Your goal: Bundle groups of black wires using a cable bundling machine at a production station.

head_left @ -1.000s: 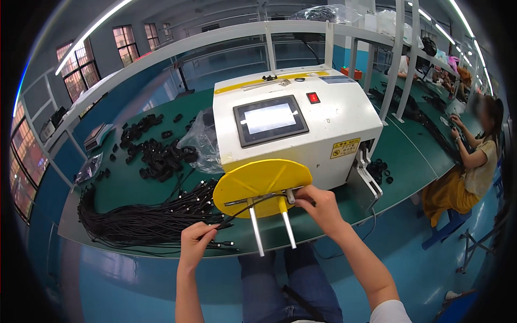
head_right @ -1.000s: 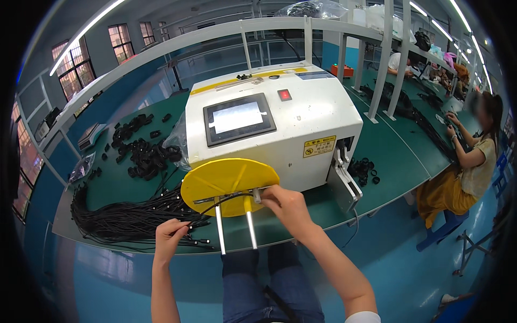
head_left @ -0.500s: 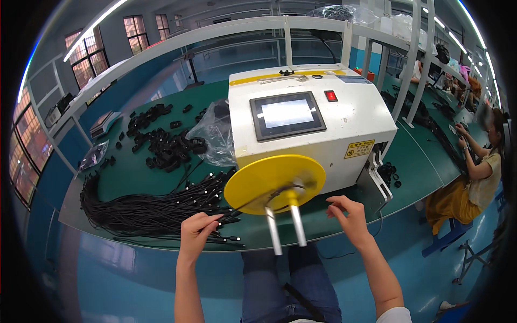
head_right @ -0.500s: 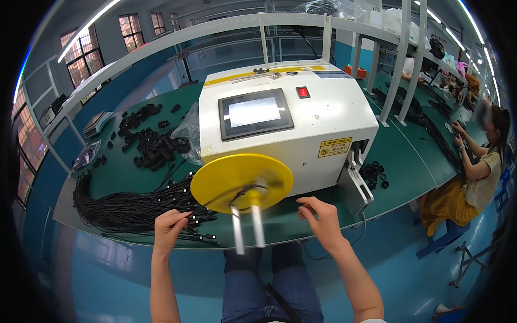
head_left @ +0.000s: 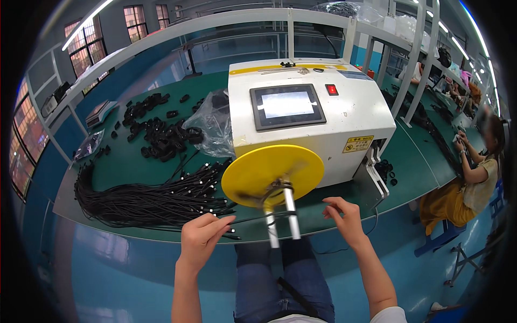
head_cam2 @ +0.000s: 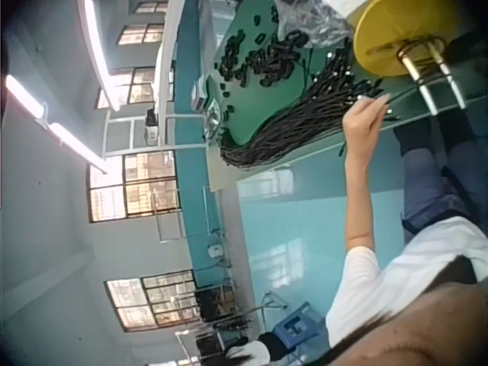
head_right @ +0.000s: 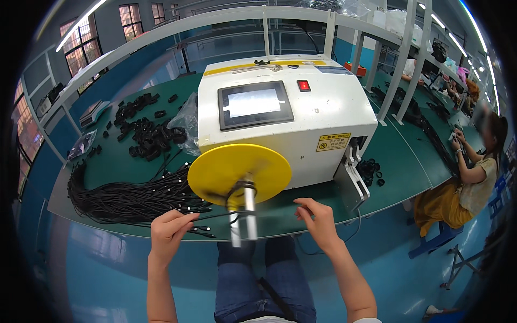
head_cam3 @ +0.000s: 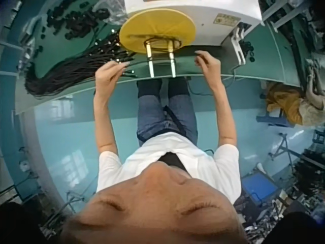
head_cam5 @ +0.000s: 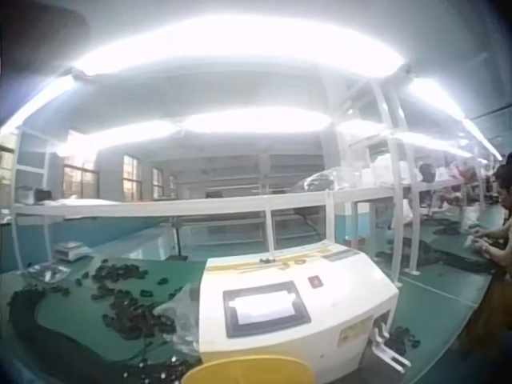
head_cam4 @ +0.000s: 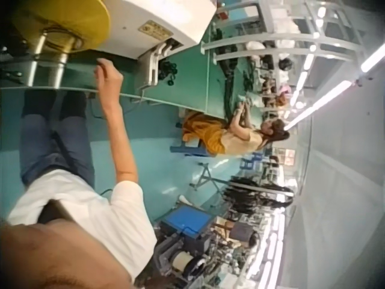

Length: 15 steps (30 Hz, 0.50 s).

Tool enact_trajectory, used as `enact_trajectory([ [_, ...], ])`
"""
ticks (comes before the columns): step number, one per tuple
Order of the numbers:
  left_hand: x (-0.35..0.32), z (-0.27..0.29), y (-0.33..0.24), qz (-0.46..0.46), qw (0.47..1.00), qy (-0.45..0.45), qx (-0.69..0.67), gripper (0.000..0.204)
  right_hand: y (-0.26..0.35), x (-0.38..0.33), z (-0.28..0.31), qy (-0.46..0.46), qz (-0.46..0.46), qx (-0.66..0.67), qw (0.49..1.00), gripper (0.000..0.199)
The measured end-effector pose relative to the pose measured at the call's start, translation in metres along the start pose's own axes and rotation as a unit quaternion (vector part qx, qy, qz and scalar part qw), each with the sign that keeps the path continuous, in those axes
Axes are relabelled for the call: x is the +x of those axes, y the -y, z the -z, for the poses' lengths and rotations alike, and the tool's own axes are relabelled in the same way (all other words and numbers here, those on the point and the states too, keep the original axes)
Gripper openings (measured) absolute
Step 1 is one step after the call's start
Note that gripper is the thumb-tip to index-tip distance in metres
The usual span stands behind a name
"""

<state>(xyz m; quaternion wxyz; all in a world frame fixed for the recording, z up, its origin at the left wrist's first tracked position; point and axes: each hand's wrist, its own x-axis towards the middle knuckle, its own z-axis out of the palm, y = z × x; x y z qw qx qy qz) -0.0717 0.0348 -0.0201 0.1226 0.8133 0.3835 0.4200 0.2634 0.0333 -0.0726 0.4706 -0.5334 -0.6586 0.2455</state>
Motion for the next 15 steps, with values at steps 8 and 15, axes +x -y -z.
enact_trajectory([
  [8,0.025,-0.023,-0.035,-0.044,0.998,0.009,0.04,0.027,0.006,-0.009,-0.011,0.018,-0.018,0.058,0.998,0.02],
  [15,0.025,-0.035,-0.039,-0.084,0.986,-0.017,0.145,0.016,0.049,-0.021,-0.036,0.099,-0.168,0.428,0.882,0.036],
])
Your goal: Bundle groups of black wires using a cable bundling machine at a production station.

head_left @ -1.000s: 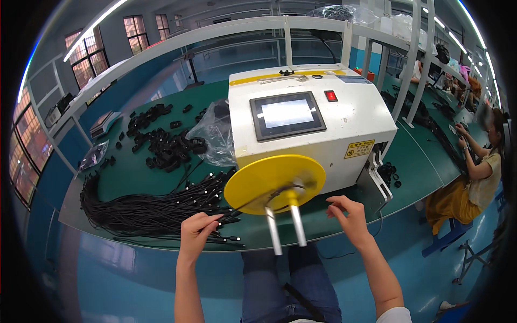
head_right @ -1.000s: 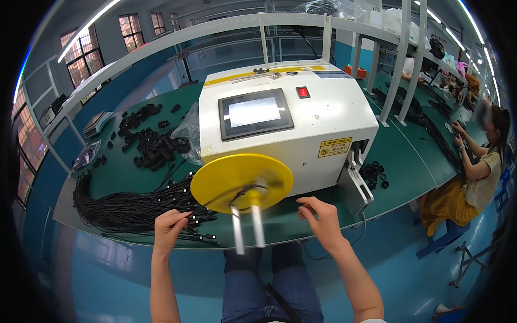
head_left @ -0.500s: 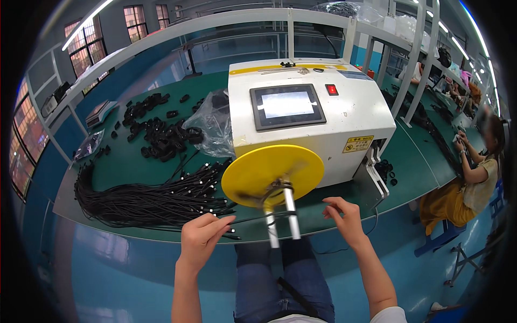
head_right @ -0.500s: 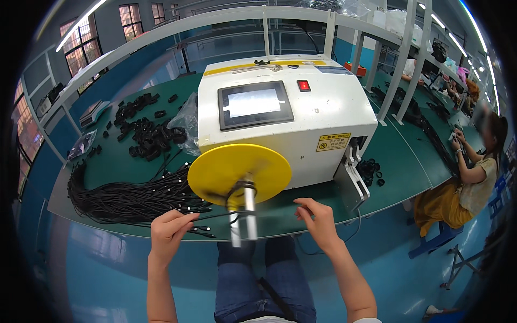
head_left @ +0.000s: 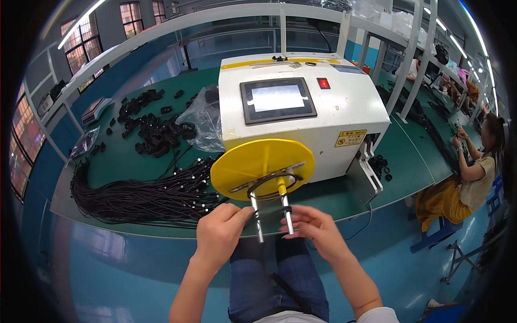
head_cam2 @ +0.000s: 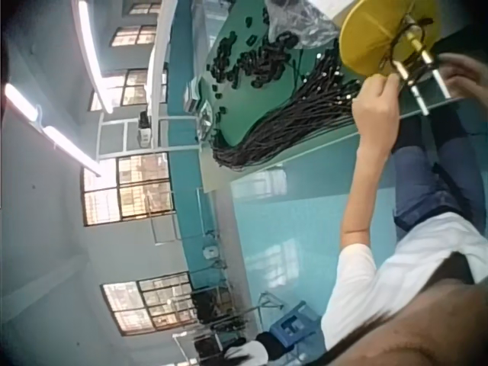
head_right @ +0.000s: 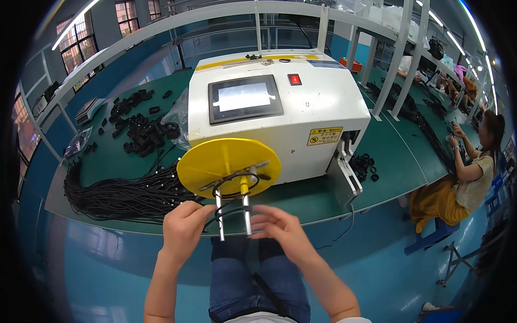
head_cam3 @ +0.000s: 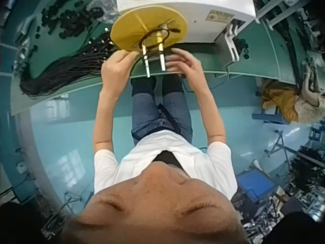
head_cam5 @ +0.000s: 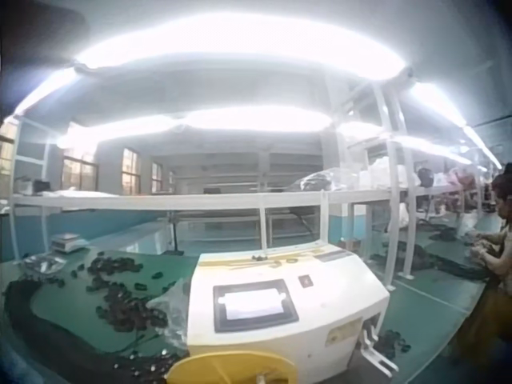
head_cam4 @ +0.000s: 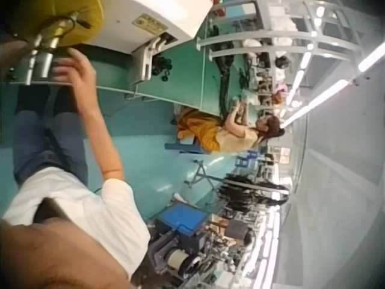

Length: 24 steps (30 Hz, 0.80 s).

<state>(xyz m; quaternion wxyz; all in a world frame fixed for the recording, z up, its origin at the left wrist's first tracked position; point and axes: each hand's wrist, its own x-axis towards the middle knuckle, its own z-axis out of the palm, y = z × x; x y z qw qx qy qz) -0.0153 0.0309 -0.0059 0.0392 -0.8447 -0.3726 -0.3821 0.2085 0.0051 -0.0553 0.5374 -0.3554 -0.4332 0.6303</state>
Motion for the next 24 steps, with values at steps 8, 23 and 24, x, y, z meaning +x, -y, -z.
enact_trajectory([
  [8,-0.022,-0.022,-0.012,0.103,0.986,-0.082,-0.101,0.021,-0.006,0.003,-0.006,-0.046,0.047,-0.007,0.998,0.036],
  [23,-0.023,0.0,-0.058,0.084,0.93,0.156,-0.321,0.017,0.01,0.034,-0.007,-0.124,0.423,-0.486,0.755,0.016],
  [24,-0.027,-0.003,-0.062,0.087,0.93,0.154,-0.323,0.017,0.008,0.027,-0.008,-0.119,0.401,-0.471,0.777,0.016],
])
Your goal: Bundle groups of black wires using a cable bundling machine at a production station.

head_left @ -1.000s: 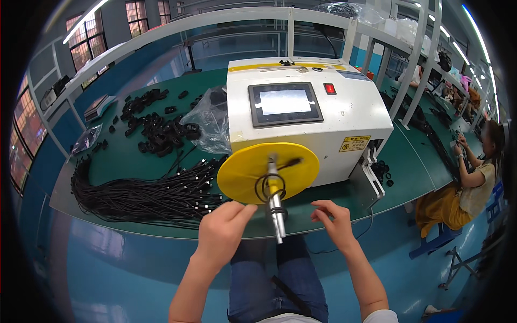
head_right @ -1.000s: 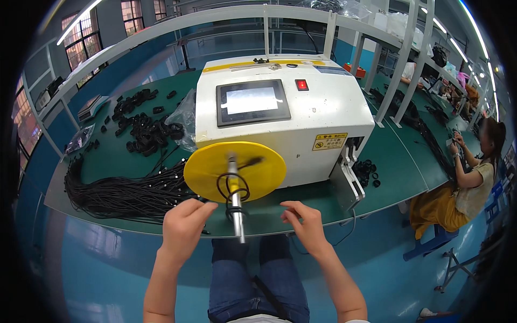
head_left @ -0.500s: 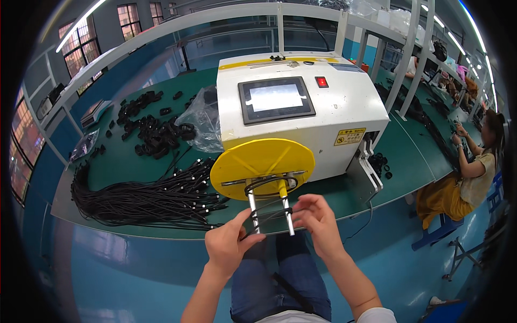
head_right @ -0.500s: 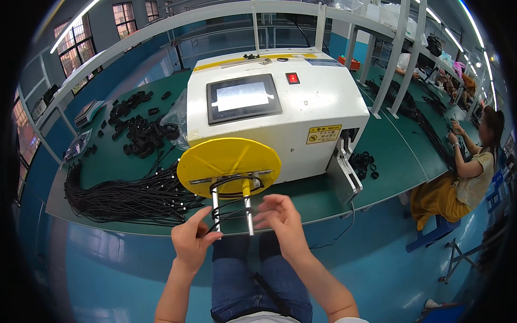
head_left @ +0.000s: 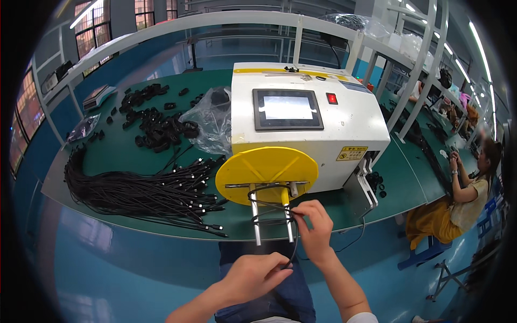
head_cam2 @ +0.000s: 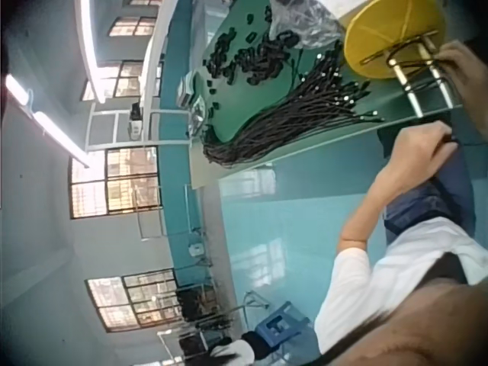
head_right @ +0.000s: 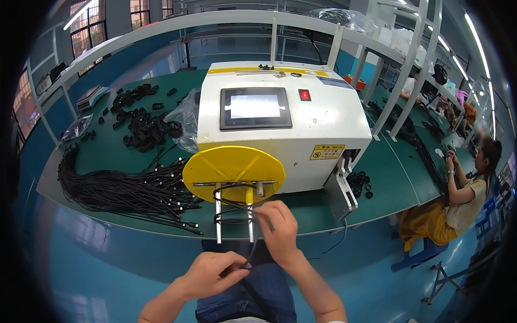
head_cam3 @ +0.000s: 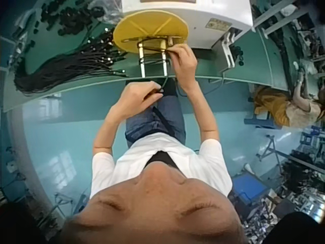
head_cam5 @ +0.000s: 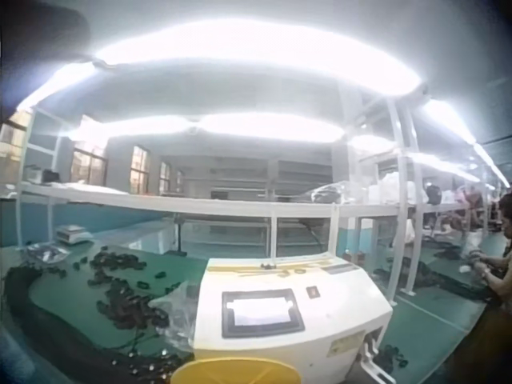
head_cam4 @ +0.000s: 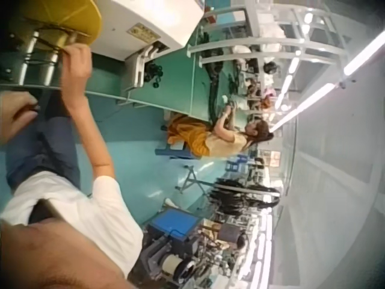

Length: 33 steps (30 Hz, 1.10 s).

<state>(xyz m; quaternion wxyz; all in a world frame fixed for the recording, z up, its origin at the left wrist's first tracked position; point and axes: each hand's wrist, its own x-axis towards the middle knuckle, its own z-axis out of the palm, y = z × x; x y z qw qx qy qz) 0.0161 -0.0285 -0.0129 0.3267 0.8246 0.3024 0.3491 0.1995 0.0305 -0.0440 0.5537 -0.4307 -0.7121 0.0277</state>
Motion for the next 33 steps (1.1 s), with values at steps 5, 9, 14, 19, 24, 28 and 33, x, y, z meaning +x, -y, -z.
enact_trajectory([
  [5,0.001,-0.05,0.002,0.079,0.984,0.011,-0.157,0.018,0.011,-0.001,0.017,0.071,-0.116,0.121,0.983,0.018],
  [9,-0.006,-0.077,0.022,0.026,0.997,0.036,-0.058,0.017,0.021,0.002,0.032,0.136,-0.194,0.177,0.955,0.021],
  [14,-0.044,-0.038,0.043,0.165,0.946,0.21,0.186,0.02,0.015,-0.008,0.035,0.191,-0.23,0.183,0.936,0.025],
  [19,-0.1,0.07,0.032,0.289,0.915,0.25,0.129,0.021,0.007,-0.014,0.02,0.167,-0.273,0.265,0.91,0.03],
  [24,-0.114,0.088,-0.016,0.09,0.943,0.282,-0.149,0.012,0.033,0.013,0.021,0.174,-0.32,0.322,0.874,0.04],
  [28,-0.096,0.0,0.034,0.078,0.887,0.45,0.065,0.027,0.03,0.023,0.026,0.285,-0.331,0.333,0.835,0.045],
  [33,-0.045,0.02,0.09,0.176,0.978,0.074,0.08,0.034,0.027,0.028,0.042,0.346,-0.324,0.344,0.81,0.047],
])
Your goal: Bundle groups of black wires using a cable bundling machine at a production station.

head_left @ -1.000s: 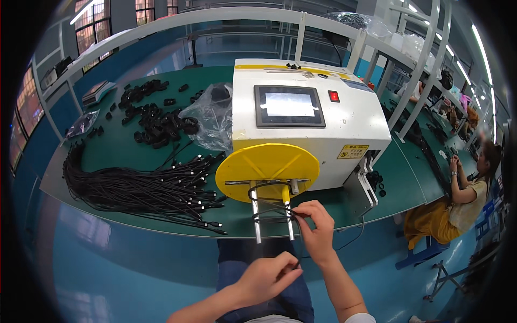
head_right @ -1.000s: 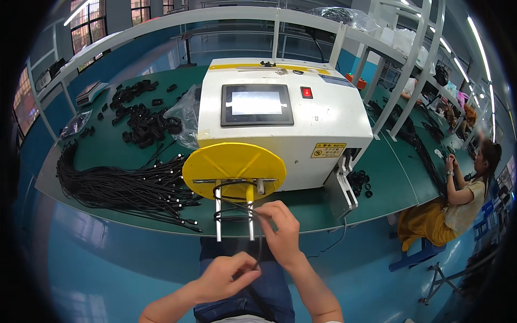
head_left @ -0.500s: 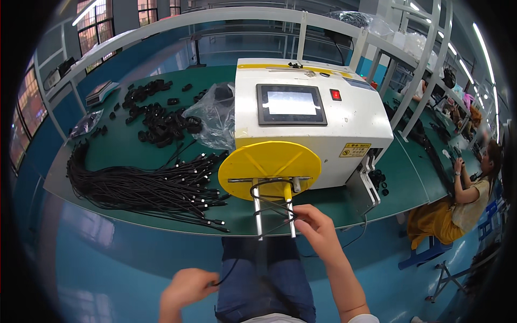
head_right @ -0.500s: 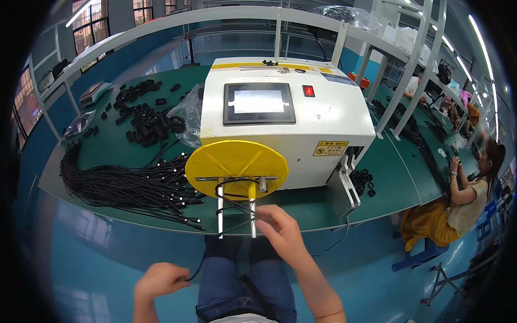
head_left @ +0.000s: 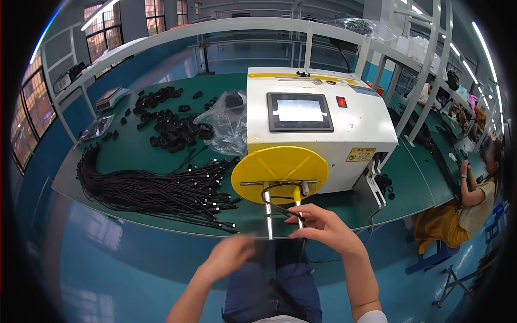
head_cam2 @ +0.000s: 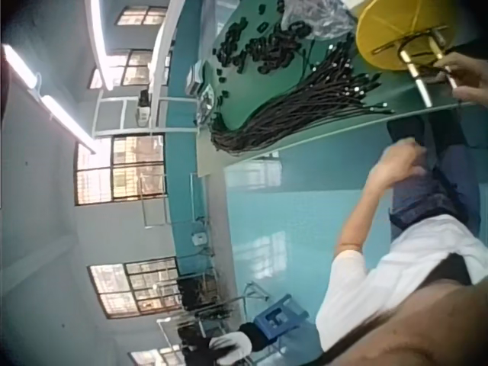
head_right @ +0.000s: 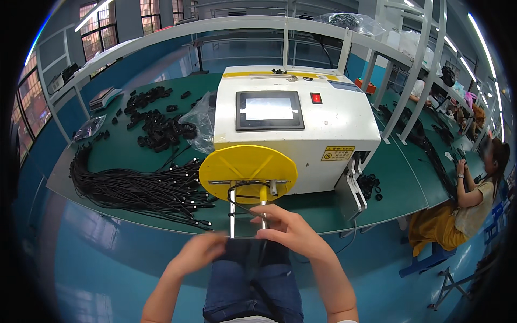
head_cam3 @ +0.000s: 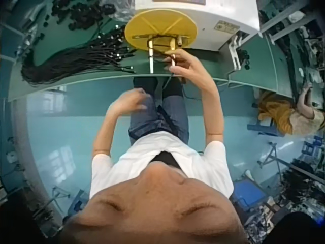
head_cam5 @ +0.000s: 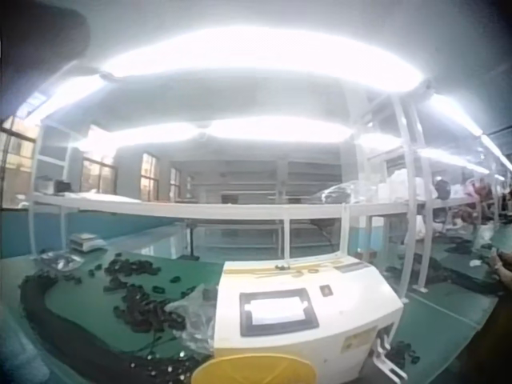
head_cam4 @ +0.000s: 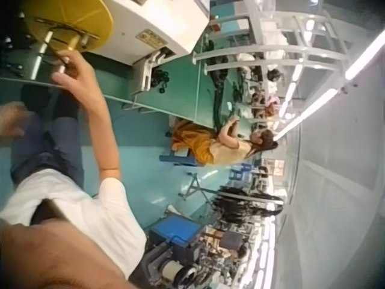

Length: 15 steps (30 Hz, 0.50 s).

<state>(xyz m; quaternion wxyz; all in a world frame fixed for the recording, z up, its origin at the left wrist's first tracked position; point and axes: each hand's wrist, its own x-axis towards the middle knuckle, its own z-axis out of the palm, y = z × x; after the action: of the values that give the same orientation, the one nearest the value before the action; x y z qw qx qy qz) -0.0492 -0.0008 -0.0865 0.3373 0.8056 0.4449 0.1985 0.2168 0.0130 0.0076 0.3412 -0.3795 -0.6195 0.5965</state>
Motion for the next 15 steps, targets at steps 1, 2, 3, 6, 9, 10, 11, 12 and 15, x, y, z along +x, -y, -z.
enact_trajectory([
  [1,0.013,0.009,-0.003,0.046,0.986,-0.08,-0.138,0.035,0.001,-0.001,-0.003,0.005,-0.012,0.004,1.0,0.047],
  [2,0.025,0.015,-0.011,0.034,0.957,-0.093,-0.273,0.035,0.001,-0.002,-0.005,0.006,-0.013,0.003,1.0,0.047],
  [3,0.035,0.016,-0.019,0.021,0.909,-0.103,-0.403,0.035,0.0,-0.003,-0.008,0.002,-0.007,-0.006,1.0,0.046],
  [6,0.056,0.003,-0.032,-0.006,0.8,-0.057,-0.597,0.033,-0.005,-0.008,-0.011,-0.008,0.008,-0.027,1.0,0.045],
  [9,0.059,-0.002,-0.032,-0.004,0.757,-0.055,-0.651,0.027,-0.018,-0.014,-0.012,0.021,0.063,0.031,0.997,0.04],
  [10,0.059,-0.006,-0.032,0.0,0.734,-0.052,-0.677,0.024,-0.021,-0.018,-0.014,0.018,0.06,0.031,0.998,0.04],
  [11,0.059,-0.009,-0.031,0.002,0.733,-0.049,-0.678,0.024,-0.024,-0.02,-0.018,-0.003,0.068,0.047,0.997,0.041],
  [12,0.061,-0.012,-0.031,0.0,0.75,-0.062,-0.658,0.02,-0.027,-0.022,-0.023,-0.025,0.076,0.062,0.995,0.042],
  [15,0.062,-0.016,-0.031,-0.003,0.783,-0.086,-0.616,0.014,-0.038,-0.028,-0.035,-0.05,0.086,0.104,0.99,0.046],
])
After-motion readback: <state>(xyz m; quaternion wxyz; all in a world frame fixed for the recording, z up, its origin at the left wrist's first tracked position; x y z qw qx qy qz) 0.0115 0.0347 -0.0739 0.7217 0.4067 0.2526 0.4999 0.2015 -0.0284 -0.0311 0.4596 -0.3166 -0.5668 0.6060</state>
